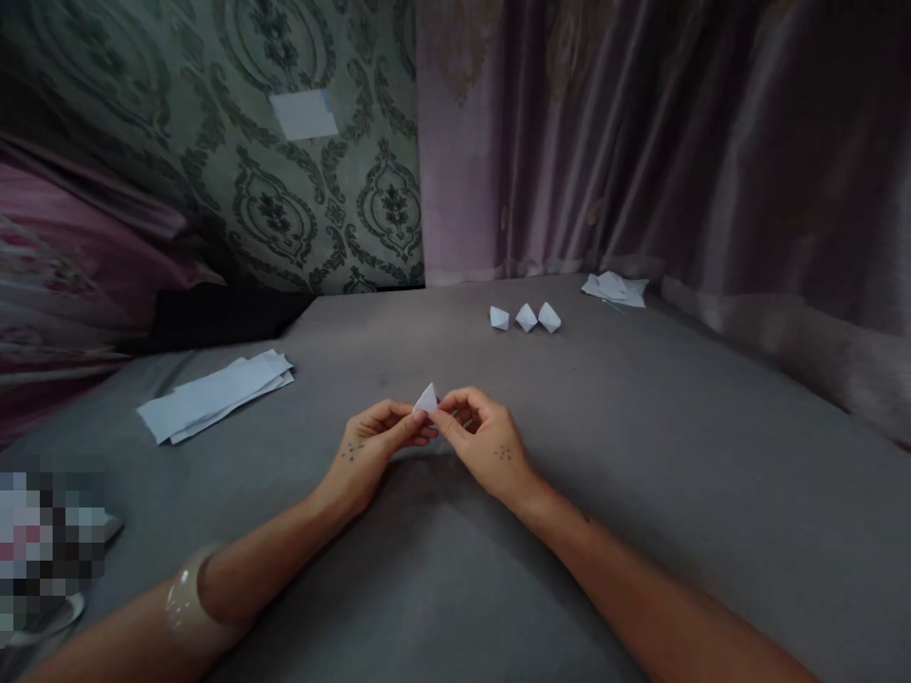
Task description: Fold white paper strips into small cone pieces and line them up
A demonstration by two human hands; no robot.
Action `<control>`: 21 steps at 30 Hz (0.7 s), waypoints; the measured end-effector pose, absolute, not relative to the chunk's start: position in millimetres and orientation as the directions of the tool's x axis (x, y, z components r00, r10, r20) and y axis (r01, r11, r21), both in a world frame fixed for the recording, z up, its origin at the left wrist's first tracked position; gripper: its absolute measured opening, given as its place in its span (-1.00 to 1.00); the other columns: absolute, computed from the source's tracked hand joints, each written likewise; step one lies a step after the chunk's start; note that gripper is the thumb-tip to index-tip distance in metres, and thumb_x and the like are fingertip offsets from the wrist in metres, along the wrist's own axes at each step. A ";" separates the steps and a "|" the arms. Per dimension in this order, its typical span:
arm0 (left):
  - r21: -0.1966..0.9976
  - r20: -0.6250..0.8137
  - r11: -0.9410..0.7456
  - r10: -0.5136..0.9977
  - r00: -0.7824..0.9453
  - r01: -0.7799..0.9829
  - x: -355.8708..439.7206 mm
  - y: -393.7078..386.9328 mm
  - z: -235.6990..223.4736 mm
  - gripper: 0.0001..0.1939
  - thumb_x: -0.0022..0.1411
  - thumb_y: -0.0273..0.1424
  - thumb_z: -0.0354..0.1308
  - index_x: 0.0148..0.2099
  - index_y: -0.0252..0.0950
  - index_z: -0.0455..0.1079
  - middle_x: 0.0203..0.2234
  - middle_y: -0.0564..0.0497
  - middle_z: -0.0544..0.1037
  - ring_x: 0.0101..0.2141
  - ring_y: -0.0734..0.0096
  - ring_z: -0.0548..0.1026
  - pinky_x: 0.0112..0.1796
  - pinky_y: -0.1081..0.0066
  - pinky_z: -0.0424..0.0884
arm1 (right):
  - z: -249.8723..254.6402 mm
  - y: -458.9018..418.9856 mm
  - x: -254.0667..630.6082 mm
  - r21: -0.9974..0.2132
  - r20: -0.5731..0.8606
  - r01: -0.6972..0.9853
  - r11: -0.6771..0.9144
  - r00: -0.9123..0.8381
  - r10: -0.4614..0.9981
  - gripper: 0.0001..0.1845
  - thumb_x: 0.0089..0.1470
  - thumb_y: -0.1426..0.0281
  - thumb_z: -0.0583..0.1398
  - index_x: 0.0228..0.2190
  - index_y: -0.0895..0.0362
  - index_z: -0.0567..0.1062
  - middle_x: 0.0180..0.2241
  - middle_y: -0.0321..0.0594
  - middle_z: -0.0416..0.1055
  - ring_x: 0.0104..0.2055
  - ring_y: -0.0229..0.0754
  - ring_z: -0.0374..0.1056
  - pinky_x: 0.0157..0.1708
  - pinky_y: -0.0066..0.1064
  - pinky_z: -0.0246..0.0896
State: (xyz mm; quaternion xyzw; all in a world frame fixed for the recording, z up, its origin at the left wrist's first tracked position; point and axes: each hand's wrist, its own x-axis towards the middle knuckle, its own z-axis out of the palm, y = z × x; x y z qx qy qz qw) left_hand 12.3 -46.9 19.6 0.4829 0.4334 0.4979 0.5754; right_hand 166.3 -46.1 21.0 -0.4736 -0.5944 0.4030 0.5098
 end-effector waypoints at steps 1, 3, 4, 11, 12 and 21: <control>0.989 -0.017 0.036 0.991 0.131 -0.146 12.5 -47.0 19.5 -0.80 0.08 -0.29 0.27 -0.35 -0.35 0.48 -0.46 -0.03 0.59 -0.39 0.40 0.54 -0.28 0.40 0.46 | 20.9 -46.3 166.3 -0.964 0.218 0.147 0.221 -0.034 0.975 -0.79 -0.04 0.23 0.25 -0.38 0.10 0.45 -0.44 -0.26 0.46 -0.41 -0.23 0.36 -0.39 -0.40 0.27; 0.991 -0.013 0.031 0.990 0.140 -0.126 12.9 -47.4 19.6 -0.80 0.08 -0.29 0.27 -0.35 -0.35 0.48 -0.47 -0.02 0.58 -0.40 0.40 0.54 -0.28 0.39 0.46 | 21.0 -46.0 167.2 -0.968 0.205 0.139 0.210 -0.047 0.978 -0.78 -0.02 0.23 0.24 -0.34 0.10 0.49 -0.41 -0.24 0.49 -0.37 -0.22 0.38 -0.35 -0.38 0.28; 0.993 -0.012 0.029 0.989 0.146 -0.114 13.1 -47.6 19.8 -0.80 0.08 -0.29 0.27 -0.35 -0.35 0.48 -0.49 -0.02 0.57 -0.41 0.41 0.53 -0.29 0.39 0.46 | 21.1 -45.4 168.3 -0.970 0.194 0.136 0.200 -0.056 0.979 -0.77 -0.01 0.22 0.24 -0.34 0.10 0.51 -0.39 -0.24 0.49 -0.36 -0.22 0.38 -0.34 -0.37 0.27; 0.970 -0.044 0.108 0.959 0.279 -0.219 10.0 -43.1 22.1 -0.70 0.11 -0.19 0.24 -0.24 -0.34 0.47 -0.49 0.03 0.48 -0.48 0.53 0.42 -0.40 0.49 0.34 | 20.8 -35.7 186.9 -1.000 0.013 0.022 0.020 -0.316 0.949 -0.70 0.07 0.14 0.18 -0.31 0.09 0.56 -0.42 -0.29 0.45 -0.47 -0.32 0.24 -0.48 -0.46 0.12; 0.954 -0.062 0.149 0.946 0.317 -0.258 9.2 -42.1 22.5 -0.67 0.14 -0.15 0.20 -0.21 -0.33 0.46 -0.48 0.03 0.46 -0.50 0.55 0.39 -0.43 0.51 0.31 | 21.2 -35.3 188.8 -1.000 0.004 0.012 0.009 -0.372 0.928 -0.69 0.09 0.13 0.17 -0.32 0.09 0.55 -0.43 -0.30 0.45 -0.47 -0.32 0.23 -0.48 -0.46 0.10; 0.923 -0.207 0.349 0.807 0.554 -0.164 1.0 -38.0 21.2 -0.61 0.13 -0.11 0.18 -0.51 -0.33 0.32 -0.68 0.13 0.21 -0.64 0.62 0.12 -0.58 0.50 0.04 | 34.7 -38.6 190.5 -0.991 -0.022 0.124 0.048 -0.506 0.862 -0.72 0.08 0.14 0.18 -0.41 0.09 0.53 -0.51 -0.37 0.33 -0.51 -0.35 0.12 -0.51 -0.49 0.03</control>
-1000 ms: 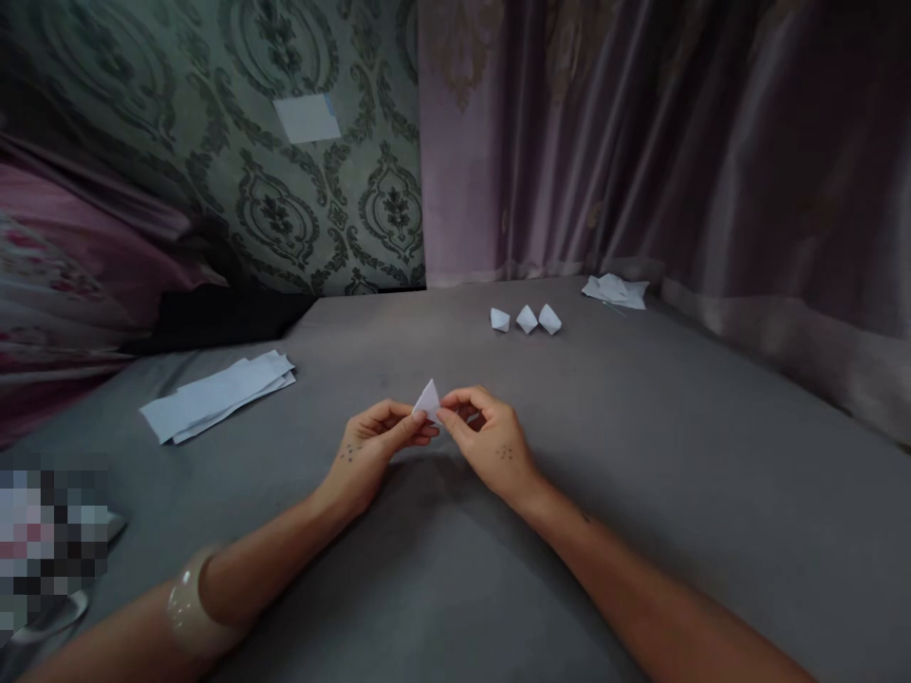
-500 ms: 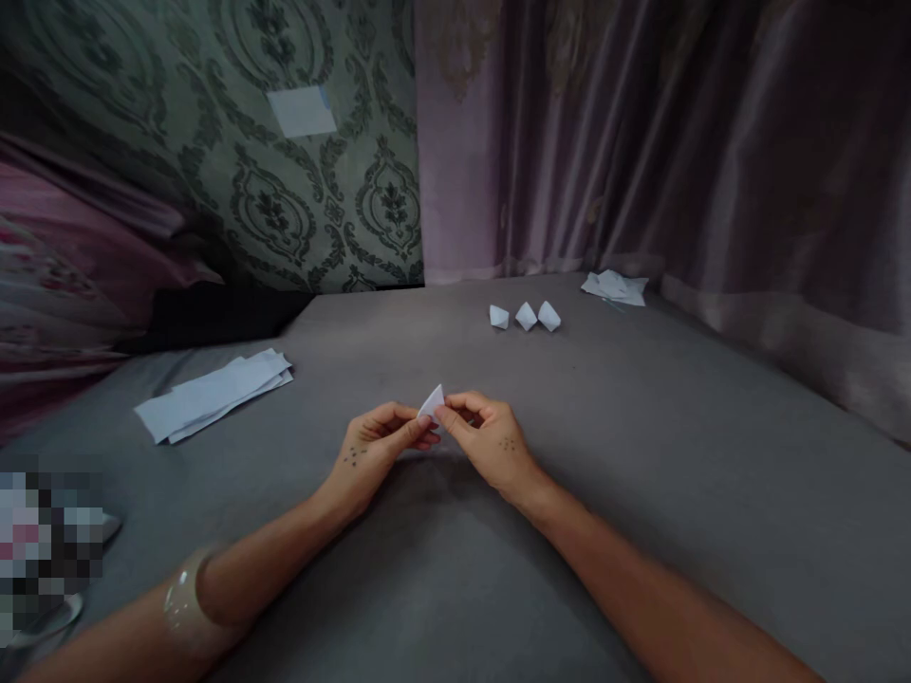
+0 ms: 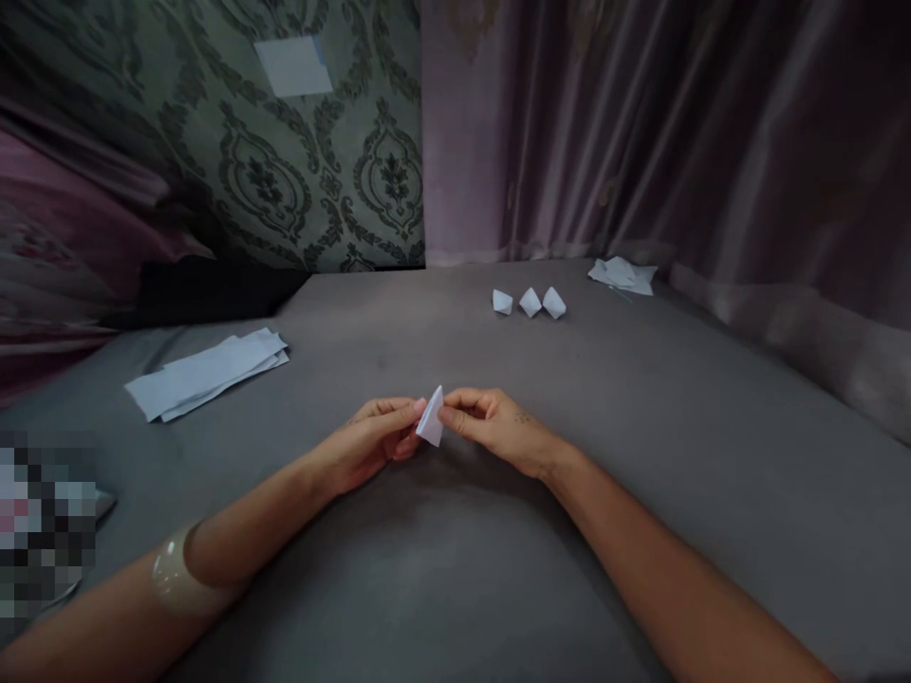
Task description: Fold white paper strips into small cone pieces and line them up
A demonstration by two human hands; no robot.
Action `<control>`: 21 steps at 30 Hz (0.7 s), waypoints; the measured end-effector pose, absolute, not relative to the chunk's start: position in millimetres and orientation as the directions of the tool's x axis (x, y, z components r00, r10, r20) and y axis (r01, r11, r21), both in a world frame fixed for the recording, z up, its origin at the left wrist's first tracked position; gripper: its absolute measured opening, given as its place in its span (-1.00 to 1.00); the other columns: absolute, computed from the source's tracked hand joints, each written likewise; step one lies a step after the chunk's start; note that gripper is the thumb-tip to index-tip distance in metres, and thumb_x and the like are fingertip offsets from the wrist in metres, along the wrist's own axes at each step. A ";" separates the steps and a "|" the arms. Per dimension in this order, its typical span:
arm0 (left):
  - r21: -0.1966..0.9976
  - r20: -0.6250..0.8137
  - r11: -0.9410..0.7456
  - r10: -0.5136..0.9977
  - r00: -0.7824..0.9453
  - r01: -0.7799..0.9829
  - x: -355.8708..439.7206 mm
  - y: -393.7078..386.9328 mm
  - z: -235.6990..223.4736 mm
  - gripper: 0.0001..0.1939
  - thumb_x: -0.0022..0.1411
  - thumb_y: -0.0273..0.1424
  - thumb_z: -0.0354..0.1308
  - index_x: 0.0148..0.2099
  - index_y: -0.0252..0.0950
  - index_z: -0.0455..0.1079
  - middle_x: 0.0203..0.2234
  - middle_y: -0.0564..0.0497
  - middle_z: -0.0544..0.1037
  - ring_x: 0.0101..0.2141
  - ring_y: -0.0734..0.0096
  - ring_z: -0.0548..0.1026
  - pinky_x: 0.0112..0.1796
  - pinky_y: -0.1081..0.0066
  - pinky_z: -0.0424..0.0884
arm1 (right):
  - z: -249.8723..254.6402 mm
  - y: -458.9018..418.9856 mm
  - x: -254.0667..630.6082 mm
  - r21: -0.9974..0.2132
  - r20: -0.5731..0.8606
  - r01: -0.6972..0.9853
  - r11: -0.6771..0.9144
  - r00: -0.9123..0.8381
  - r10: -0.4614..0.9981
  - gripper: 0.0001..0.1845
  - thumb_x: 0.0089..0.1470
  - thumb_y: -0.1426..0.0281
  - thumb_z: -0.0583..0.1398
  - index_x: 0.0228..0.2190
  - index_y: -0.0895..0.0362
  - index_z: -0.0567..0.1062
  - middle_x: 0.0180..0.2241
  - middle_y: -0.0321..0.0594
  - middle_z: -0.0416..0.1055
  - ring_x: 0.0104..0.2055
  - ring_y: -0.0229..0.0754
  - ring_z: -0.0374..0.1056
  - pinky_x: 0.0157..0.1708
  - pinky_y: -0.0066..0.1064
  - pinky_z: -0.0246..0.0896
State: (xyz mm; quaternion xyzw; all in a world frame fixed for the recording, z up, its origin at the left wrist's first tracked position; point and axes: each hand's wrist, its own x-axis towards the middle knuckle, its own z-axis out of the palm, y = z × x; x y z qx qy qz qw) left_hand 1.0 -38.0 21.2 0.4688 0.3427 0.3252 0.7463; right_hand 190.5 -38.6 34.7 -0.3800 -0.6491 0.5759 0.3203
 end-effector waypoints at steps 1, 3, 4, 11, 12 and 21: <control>0.918 -0.223 0.367 0.795 0.565 -0.154 0.0 -37.3 21.0 -0.61 0.11 -0.12 0.20 -0.53 -0.33 0.30 -0.67 0.13 0.21 -0.64 0.64 0.11 -0.60 0.51 0.01 | 35.3 -38.2 191.2 -0.991 -0.028 0.127 0.044 -0.517 0.855 -0.72 0.08 0.14 0.19 -0.41 0.09 0.53 -0.52 -0.38 0.31 -0.52 -0.36 0.11 -0.51 -0.49 0.02; 0.900 -0.253 0.410 0.766 0.591 -0.146 -1.9 -36.0 21.5 -0.62 0.08 -0.13 0.24 -0.52 -0.33 0.28 -0.66 0.13 0.21 -0.66 0.67 0.09 -0.62 0.52 -0.04 | 35.6 -37.6 193.1 -0.992 -0.041 0.123 0.032 -0.551 0.833 -0.71 0.07 0.13 0.19 -0.40 0.09 0.53 -0.51 -0.38 0.30 -0.52 -0.37 0.08 -0.52 -0.49 0.01; 0.890 -0.263 0.431 0.752 0.604 -0.150 -2.7 -35.4 22.1 -0.62 0.07 -0.14 0.25 -0.51 -0.33 0.28 -0.65 0.14 0.22 -0.66 0.68 0.08 -0.64 0.52 -0.05 | 35.4 -37.3 194.1 -0.993 -0.046 0.114 0.024 -0.569 0.821 -0.71 0.07 0.13 0.19 -0.39 0.09 0.53 -0.50 -0.38 0.29 -0.52 -0.37 0.07 -0.52 -0.49 0.01; 0.869 -0.255 0.480 0.639 0.725 -0.118 -9.4 -35.2 26.4 -0.73 0.10 -0.24 0.26 -0.37 -0.31 0.30 -0.73 0.17 0.30 -0.76 0.70 0.13 -0.74 0.61 -0.05 | 31.1 -36.1 202.0 -0.995 -0.094 0.088 -0.048 -0.653 0.751 -0.73 0.11 0.17 0.18 -0.37 0.13 0.46 -0.57 -0.43 0.19 -0.55 -0.42 0.08 -0.53 -0.54 0.01; 0.874 -0.256 0.475 0.634 0.730 -0.106 -10.1 -35.0 26.3 -0.75 0.10 -0.26 0.26 -0.35 -0.32 0.31 -0.74 0.17 0.31 -0.77 0.70 0.15 -0.75 0.62 -0.04 | 31.3 -36.1 202.9 -0.994 -0.110 0.094 -0.063 -0.662 0.741 -0.73 0.12 0.16 0.18 -0.35 0.13 0.45 -0.55 -0.42 0.22 -0.55 -0.42 0.11 -0.54 -0.54 0.02; 0.950 -0.217 0.307 0.787 0.577 -0.062 -8.5 -29.9 18.5 -0.76 0.05 -0.27 0.31 -0.36 -0.34 0.39 -0.60 0.08 0.47 -0.64 0.63 0.36 -0.63 0.61 0.18 | 37.5 -36.2 200.8 -0.977 -0.189 0.191 -0.092 -0.582 0.791 -0.65 0.11 0.10 0.15 -0.33 0.15 0.43 -0.41 -0.26 0.46 -0.46 -0.33 0.39 -0.53 -0.52 0.19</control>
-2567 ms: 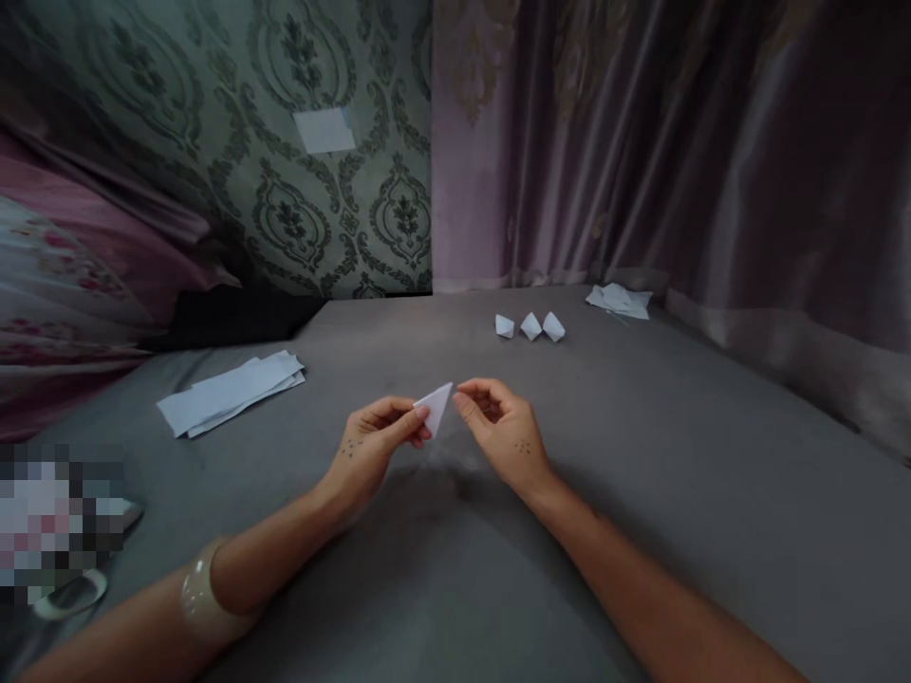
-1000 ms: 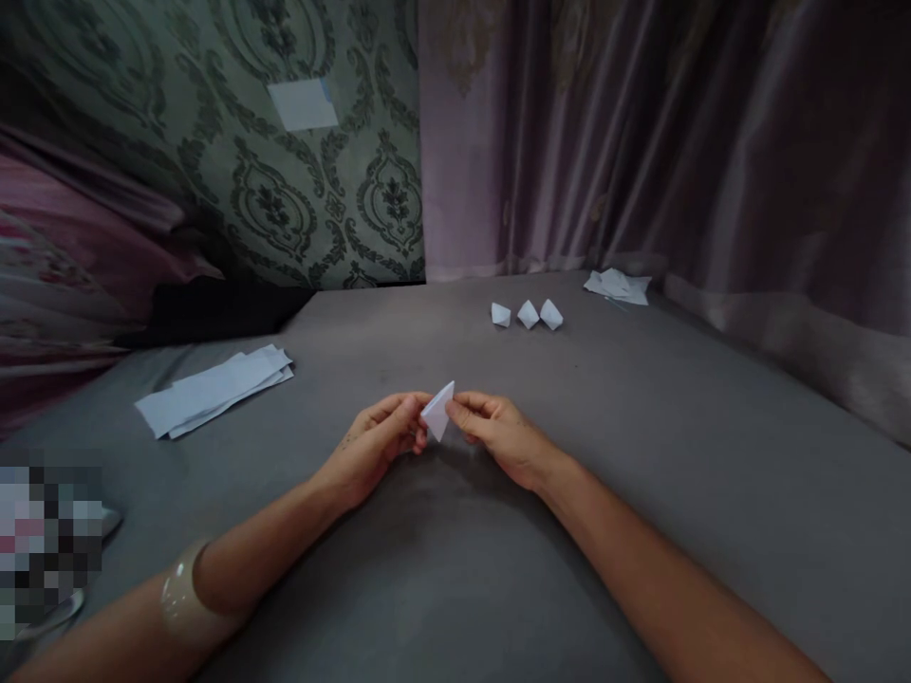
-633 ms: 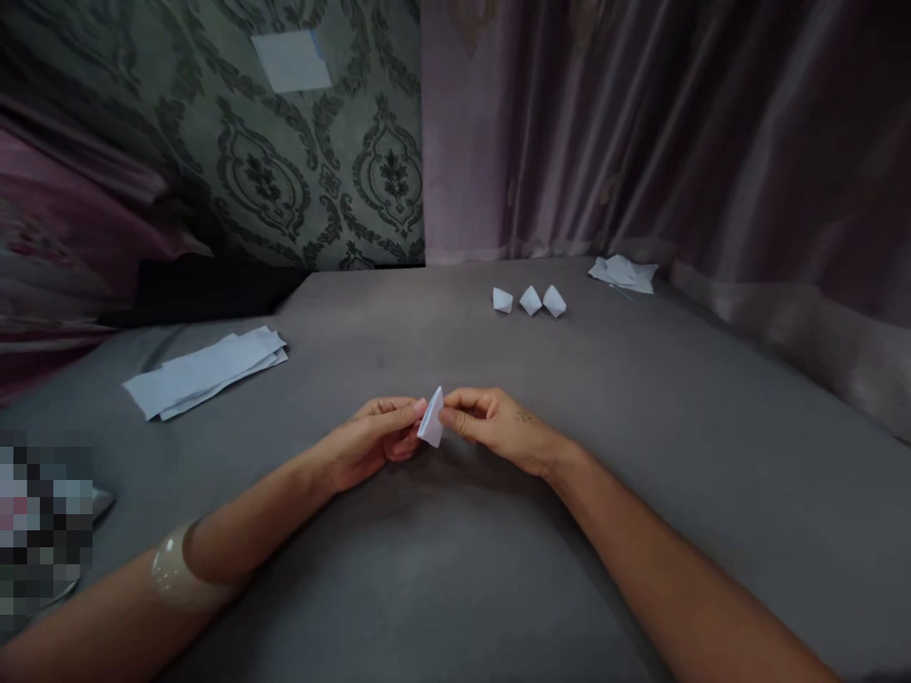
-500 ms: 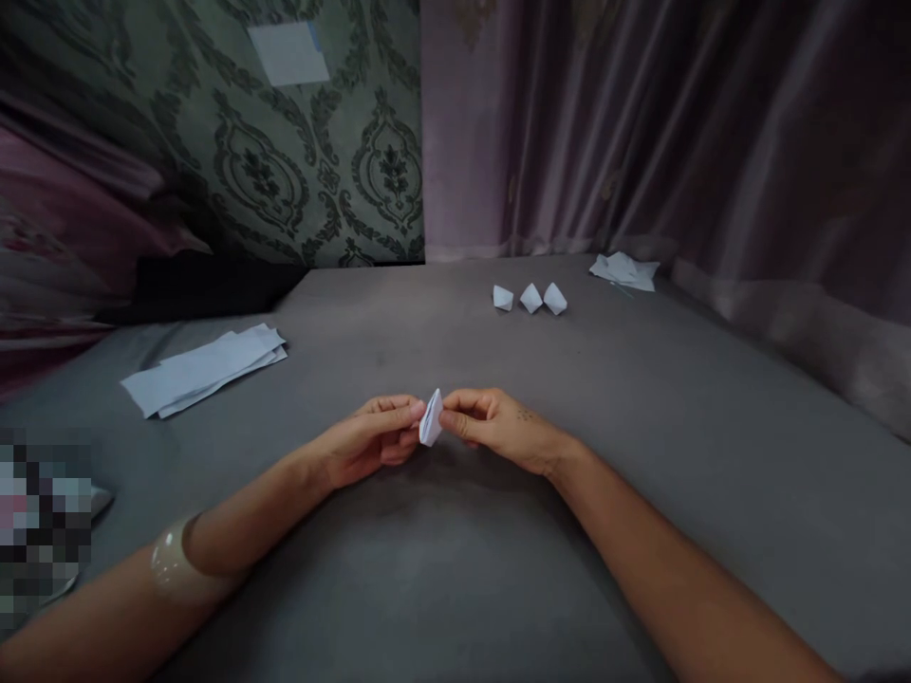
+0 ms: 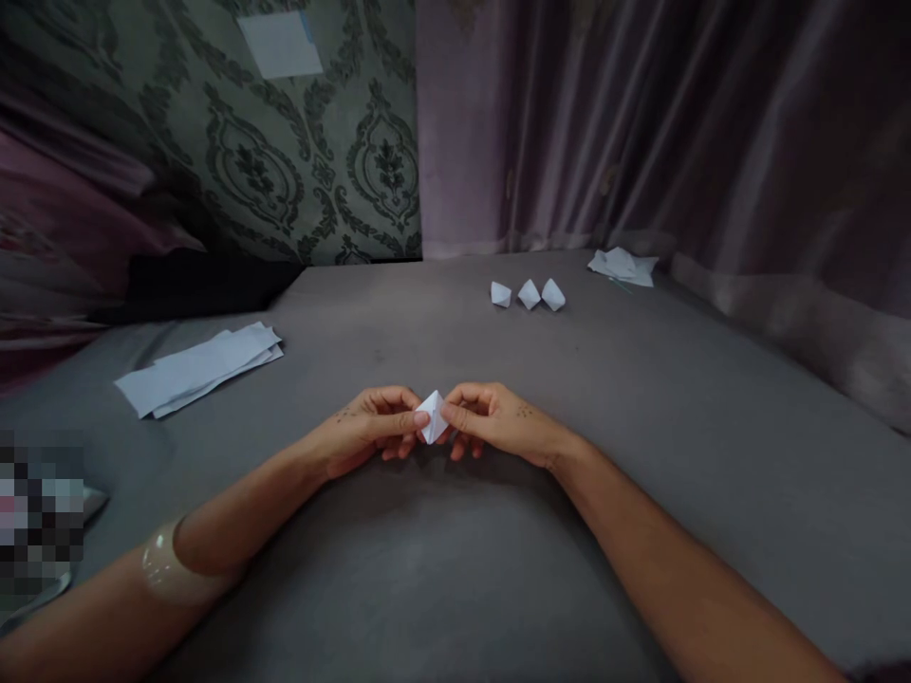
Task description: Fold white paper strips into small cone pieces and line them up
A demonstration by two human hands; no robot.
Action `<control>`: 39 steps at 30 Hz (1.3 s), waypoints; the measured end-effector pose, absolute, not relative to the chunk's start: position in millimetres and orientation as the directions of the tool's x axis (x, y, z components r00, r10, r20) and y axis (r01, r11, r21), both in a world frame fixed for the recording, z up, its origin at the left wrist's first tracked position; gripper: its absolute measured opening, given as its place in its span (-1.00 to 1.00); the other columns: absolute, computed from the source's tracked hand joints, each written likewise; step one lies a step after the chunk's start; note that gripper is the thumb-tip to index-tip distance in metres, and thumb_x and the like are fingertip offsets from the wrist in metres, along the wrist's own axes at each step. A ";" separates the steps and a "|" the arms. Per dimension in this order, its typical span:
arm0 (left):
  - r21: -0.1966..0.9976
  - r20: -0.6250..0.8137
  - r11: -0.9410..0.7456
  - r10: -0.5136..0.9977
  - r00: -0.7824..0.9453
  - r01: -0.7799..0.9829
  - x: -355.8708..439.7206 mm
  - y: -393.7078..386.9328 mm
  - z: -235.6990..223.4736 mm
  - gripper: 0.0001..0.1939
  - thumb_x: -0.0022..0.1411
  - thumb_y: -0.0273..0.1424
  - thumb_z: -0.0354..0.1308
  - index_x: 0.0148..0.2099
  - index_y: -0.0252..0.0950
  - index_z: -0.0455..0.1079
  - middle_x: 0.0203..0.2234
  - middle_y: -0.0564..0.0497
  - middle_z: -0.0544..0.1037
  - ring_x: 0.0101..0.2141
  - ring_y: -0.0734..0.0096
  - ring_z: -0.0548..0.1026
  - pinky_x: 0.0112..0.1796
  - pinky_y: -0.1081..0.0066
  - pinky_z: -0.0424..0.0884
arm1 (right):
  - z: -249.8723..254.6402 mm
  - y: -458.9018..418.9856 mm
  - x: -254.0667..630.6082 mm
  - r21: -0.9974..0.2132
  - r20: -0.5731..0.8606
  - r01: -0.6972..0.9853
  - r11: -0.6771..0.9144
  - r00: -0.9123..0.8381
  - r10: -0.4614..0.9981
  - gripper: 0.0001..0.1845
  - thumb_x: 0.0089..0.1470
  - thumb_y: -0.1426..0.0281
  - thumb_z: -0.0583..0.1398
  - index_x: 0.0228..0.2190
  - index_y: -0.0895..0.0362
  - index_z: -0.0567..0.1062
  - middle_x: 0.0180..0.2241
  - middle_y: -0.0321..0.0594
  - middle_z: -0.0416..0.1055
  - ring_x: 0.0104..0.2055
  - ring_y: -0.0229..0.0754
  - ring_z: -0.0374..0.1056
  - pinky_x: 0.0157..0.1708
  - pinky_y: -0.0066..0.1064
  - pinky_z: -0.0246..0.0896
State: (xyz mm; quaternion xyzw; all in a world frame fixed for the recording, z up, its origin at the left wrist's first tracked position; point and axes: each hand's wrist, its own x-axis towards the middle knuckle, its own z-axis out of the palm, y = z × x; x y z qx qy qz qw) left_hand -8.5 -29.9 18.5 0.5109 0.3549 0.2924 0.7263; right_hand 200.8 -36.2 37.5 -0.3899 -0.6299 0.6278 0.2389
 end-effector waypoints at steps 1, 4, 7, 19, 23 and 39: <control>0.961 -0.199 0.272 0.808 0.555 -0.051 -7.7 -29.8 17.3 -0.76 0.05 -0.28 0.31 -0.36 -0.35 0.41 -0.59 0.07 0.47 -0.60 0.62 0.38 -0.60 0.60 0.21 | 36.0 -35.9 200.1 -0.978 -0.178 0.192 -0.083 -0.555 0.812 -0.65 0.09 0.10 0.17 -0.35 0.16 0.44 -0.43 -0.26 0.46 -0.45 -0.32 0.40 -0.51 -0.52 0.21; 0.979 -0.131 0.190 0.864 0.486 -0.074 -4.7 -29.9 14.3 -0.78 0.04 -0.31 0.32 -0.37 -0.36 0.43 -0.52 0.03 0.51 -0.49 0.57 0.43 -0.47 0.56 0.29 | 29.2 -34.3 197.6 -0.981 -0.146 0.184 -0.065 -0.470 0.871 -0.65 0.03 0.10 0.22 -0.40 0.16 0.46 -0.47 -0.27 0.46 -0.43 -0.31 0.38 -0.46 -0.50 0.26; 0.978 -0.125 0.182 0.906 0.403 -0.104 -1.4 -30.2 13.9 -0.79 -0.01 -0.35 0.35 -0.39 -0.37 0.43 -0.48 0.01 0.54 -0.47 0.56 0.44 -0.40 0.53 0.32 | 22.9 -33.0 193.2 -0.984 -0.110 0.174 -0.048 -0.368 0.923 -0.66 -0.04 0.12 0.27 -0.46 0.16 0.48 -0.48 -0.28 0.46 -0.47 -0.34 0.34 -0.45 -0.48 0.28; 0.961 0.013 0.050 0.974 0.227 -0.271 7.1 -34.3 15.1 -0.76 -0.06 -0.45 0.37 -0.35 -0.33 0.36 -0.49 0.08 0.55 -0.44 0.54 0.48 -0.33 0.51 0.36 | 19.8 -40.0 179.3 -0.981 0.116 0.137 0.135 -0.143 0.983 -0.77 -0.07 0.24 0.31 -0.44 0.10 0.42 -0.48 -0.33 0.45 -0.46 -0.29 0.38 -0.42 -0.42 0.32; 0.961 0.039 0.040 0.960 0.277 -0.273 7.4 -35.8 18.1 -0.68 -0.04 -0.43 0.37 -0.20 -0.31 0.40 -0.38 0.04 0.58 -0.34 0.48 0.51 -0.22 0.44 0.38 | 15.8 -42.1 180.2 -0.954 0.192 0.210 0.216 -0.126 0.973 -0.80 -0.02 0.26 0.29 -0.36 0.07 0.42 -0.40 -0.30 0.47 -0.35 -0.25 0.43 -0.31 -0.39 0.34; 0.991 -0.061 0.085 0.974 0.218 -0.105 5.5 -33.3 18.9 -0.78 0.06 -0.29 0.28 -0.40 -0.38 0.46 -0.55 0.03 0.51 -0.49 0.53 0.40 -0.37 0.48 0.30 | 24.5 -44.6 172.4 -0.978 -0.207 0.039 -0.205 -0.317 0.925 -0.64 0.00 0.11 0.24 -0.46 0.18 0.55 -0.52 -0.25 0.48 -0.48 -0.33 0.39 -0.46 -0.48 0.32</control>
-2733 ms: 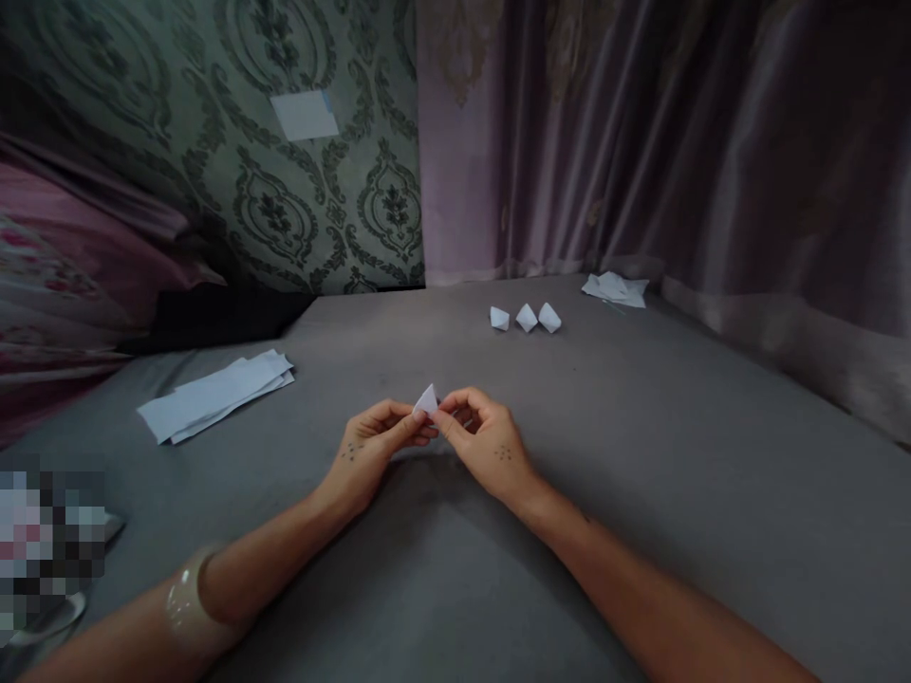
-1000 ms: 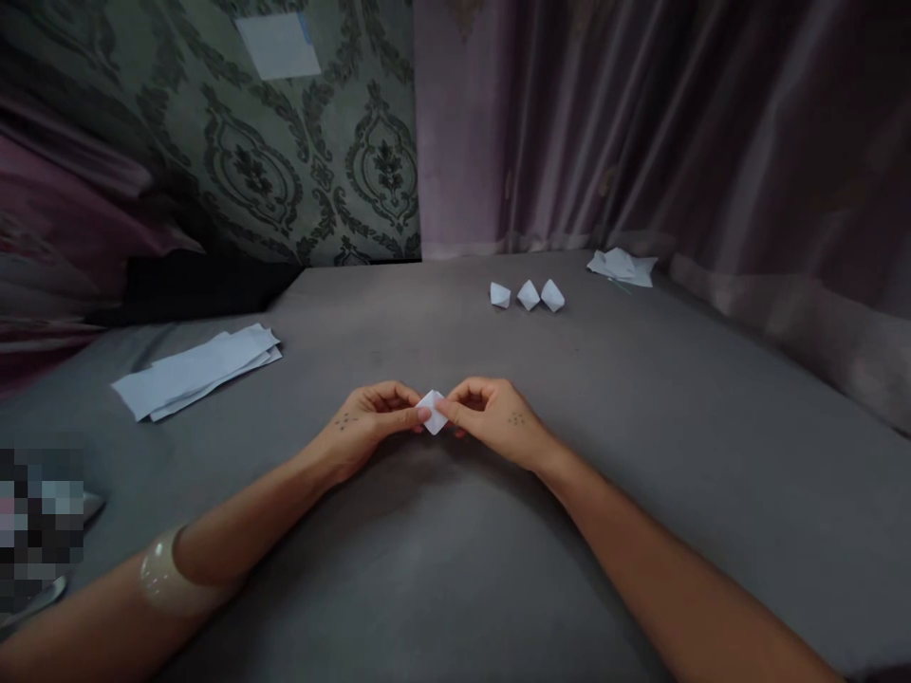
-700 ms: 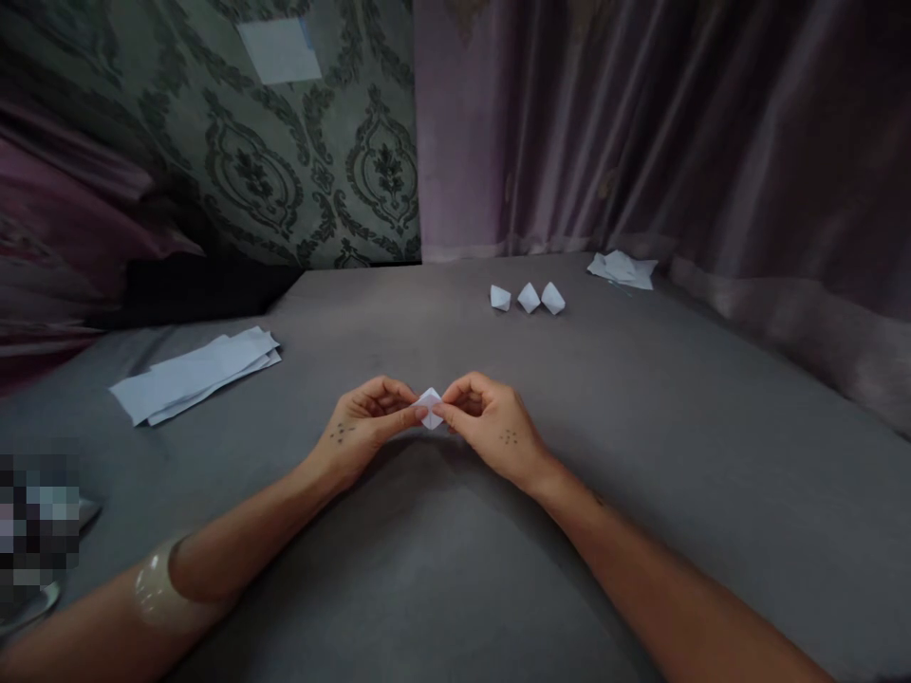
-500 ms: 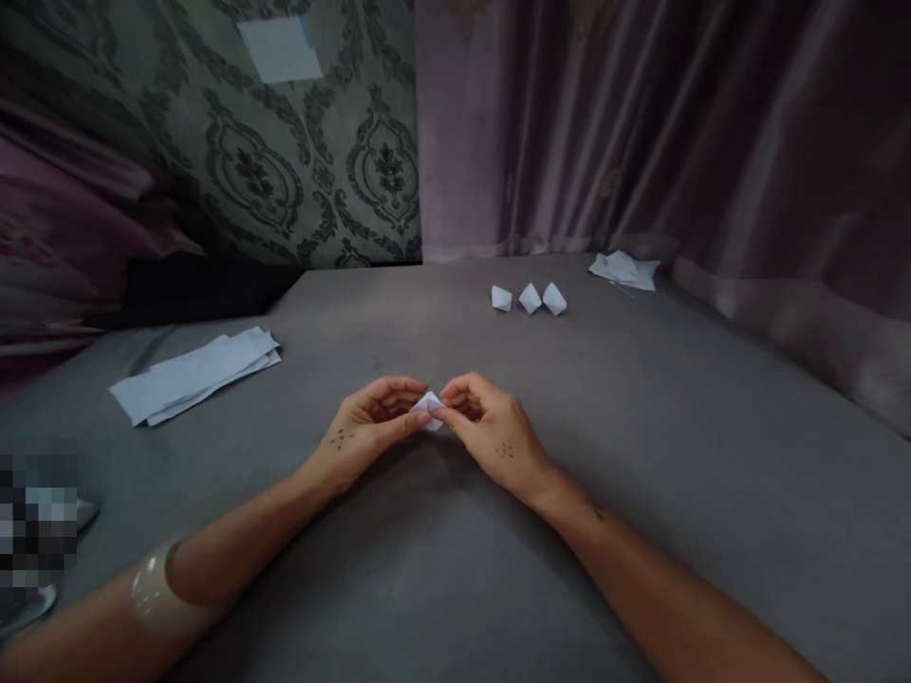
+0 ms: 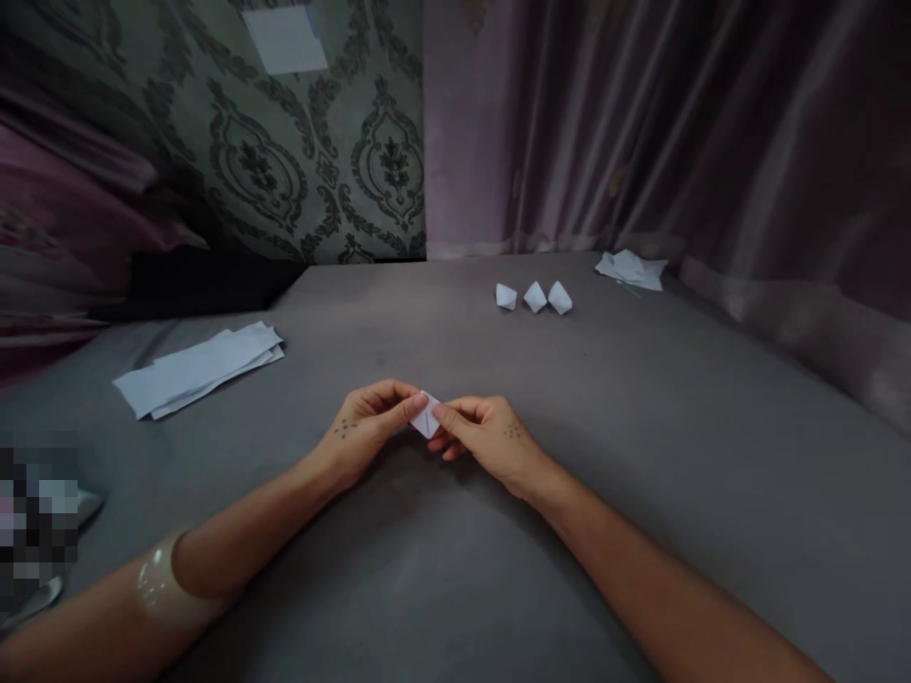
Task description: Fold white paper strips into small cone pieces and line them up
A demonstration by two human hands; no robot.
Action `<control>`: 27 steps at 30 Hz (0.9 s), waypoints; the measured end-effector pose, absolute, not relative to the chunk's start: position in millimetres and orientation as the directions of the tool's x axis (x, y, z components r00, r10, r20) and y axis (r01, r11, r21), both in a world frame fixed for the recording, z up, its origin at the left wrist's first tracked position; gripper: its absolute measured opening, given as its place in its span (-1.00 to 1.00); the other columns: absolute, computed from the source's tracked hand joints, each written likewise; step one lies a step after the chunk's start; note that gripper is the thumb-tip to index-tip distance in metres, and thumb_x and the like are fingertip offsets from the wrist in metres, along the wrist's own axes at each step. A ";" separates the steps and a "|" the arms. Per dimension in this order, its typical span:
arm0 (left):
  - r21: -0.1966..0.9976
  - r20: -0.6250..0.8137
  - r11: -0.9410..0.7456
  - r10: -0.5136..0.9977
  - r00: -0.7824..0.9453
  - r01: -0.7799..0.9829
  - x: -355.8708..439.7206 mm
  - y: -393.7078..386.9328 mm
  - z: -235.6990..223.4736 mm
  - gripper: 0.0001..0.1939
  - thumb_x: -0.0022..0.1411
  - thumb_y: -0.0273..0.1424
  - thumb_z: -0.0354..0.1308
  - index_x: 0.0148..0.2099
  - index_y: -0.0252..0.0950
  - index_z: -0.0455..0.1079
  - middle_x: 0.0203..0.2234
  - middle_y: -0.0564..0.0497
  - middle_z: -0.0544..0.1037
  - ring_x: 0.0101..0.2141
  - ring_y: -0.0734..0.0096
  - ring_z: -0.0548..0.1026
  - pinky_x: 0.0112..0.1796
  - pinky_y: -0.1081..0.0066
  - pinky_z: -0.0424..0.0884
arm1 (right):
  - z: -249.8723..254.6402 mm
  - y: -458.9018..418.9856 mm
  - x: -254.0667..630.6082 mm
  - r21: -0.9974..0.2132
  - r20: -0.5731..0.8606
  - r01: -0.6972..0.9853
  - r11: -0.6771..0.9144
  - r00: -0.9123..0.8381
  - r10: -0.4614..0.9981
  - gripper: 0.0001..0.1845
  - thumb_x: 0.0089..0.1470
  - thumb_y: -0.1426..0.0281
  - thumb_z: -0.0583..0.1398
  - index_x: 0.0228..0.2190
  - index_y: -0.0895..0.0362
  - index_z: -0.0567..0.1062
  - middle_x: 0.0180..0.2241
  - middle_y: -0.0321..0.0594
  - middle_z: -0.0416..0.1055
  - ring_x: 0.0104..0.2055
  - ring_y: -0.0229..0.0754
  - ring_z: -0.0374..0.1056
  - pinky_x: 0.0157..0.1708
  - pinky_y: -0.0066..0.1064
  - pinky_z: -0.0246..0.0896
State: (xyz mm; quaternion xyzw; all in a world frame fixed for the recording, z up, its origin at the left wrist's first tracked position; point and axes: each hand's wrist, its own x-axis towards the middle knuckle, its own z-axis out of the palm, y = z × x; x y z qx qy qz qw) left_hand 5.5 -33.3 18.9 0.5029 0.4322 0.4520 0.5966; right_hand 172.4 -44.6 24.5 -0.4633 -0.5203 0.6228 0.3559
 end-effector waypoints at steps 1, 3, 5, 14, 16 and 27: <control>0.992 -0.060 0.082 0.975 0.212 -0.094 5.8 -33.2 18.5 -0.78 0.06 -0.29 0.28 -0.41 -0.38 0.45 -0.56 0.04 0.49 -0.51 0.54 0.38 -0.40 0.49 0.29 | 24.1 -44.5 171.7 -0.977 -0.210 0.035 -0.210 -0.309 0.928 -0.65 -0.01 0.11 0.25 -0.48 0.18 0.55 -0.54 -0.26 0.47 -0.50 -0.33 0.38 -0.48 -0.49 0.31; 0.995 -0.057 0.072 0.978 0.202 -0.070 6.6 -33.1 17.6 -0.77 0.07 -0.28 0.27 -0.41 -0.38 0.43 -0.58 0.05 0.46 -0.53 0.55 0.34 -0.44 0.50 0.25 | 22.7 -43.9 170.7 -0.977 -0.209 0.026 -0.211 -0.288 0.935 -0.65 -0.04 0.12 0.27 -0.51 0.18 0.54 -0.58 -0.28 0.45 -0.53 -0.34 0.37 -0.51 -0.50 0.29; 0.997 -0.046 0.057 0.979 0.197 -0.054 7.2 -33.0 16.6 -0.76 0.08 -0.27 0.26 -0.40 -0.38 0.41 -0.59 0.07 0.44 -0.54 0.56 0.32 -0.46 0.51 0.22 | 21.2 -43.3 170.3 -0.972 -0.223 -0.005 -0.234 -0.284 0.932 -0.66 -0.05 0.13 0.29 -0.52 0.18 0.54 -0.56 -0.27 0.46 -0.53 -0.34 0.38 -0.53 -0.52 0.29; 0.999 -0.016 0.024 0.984 0.179 -0.039 9.4 -32.4 14.2 -0.75 0.12 -0.24 0.21 -0.38 -0.35 0.34 -0.54 0.07 0.42 -0.49 0.54 0.34 -0.42 0.50 0.25 | 25.2 -48.2 164.1 -0.826 -0.468 -0.112 -0.552 -0.409 0.783 -0.70 0.02 0.21 0.27 -0.46 0.24 0.53 -0.57 -0.23 0.47 -0.61 -0.40 0.34 -0.67 -0.64 0.21; 0.998 -0.038 0.048 0.982 0.186 -0.048 9.7 -32.4 14.5 -0.75 0.13 -0.24 0.21 -0.37 -0.35 0.33 -0.56 0.09 0.40 -0.52 0.56 0.32 -0.45 0.51 0.23 | 25.0 -47.8 162.5 -0.833 -0.458 -0.121 -0.541 -0.399 0.794 -0.72 0.02 0.24 0.28 -0.48 0.24 0.53 -0.61 -0.26 0.44 -0.65 -0.43 0.29 -0.70 -0.65 0.16; 0.895 -0.249 0.338 0.920 0.302 -0.292 10.6 -29.9 14.8 -0.68 0.04 -0.32 0.29 -0.19 -0.32 0.31 -0.68 0.18 0.32 -0.65 0.63 0.25 -0.55 0.54 0.11 | 25.3 -45.3 166.3 -0.887 -0.424 -0.019 -0.461 -0.355 0.833 -0.58 0.02 0.06 0.22 -0.52 0.19 0.50 -0.65 -0.30 0.38 -0.69 -0.41 0.20 -0.74 -0.59 0.05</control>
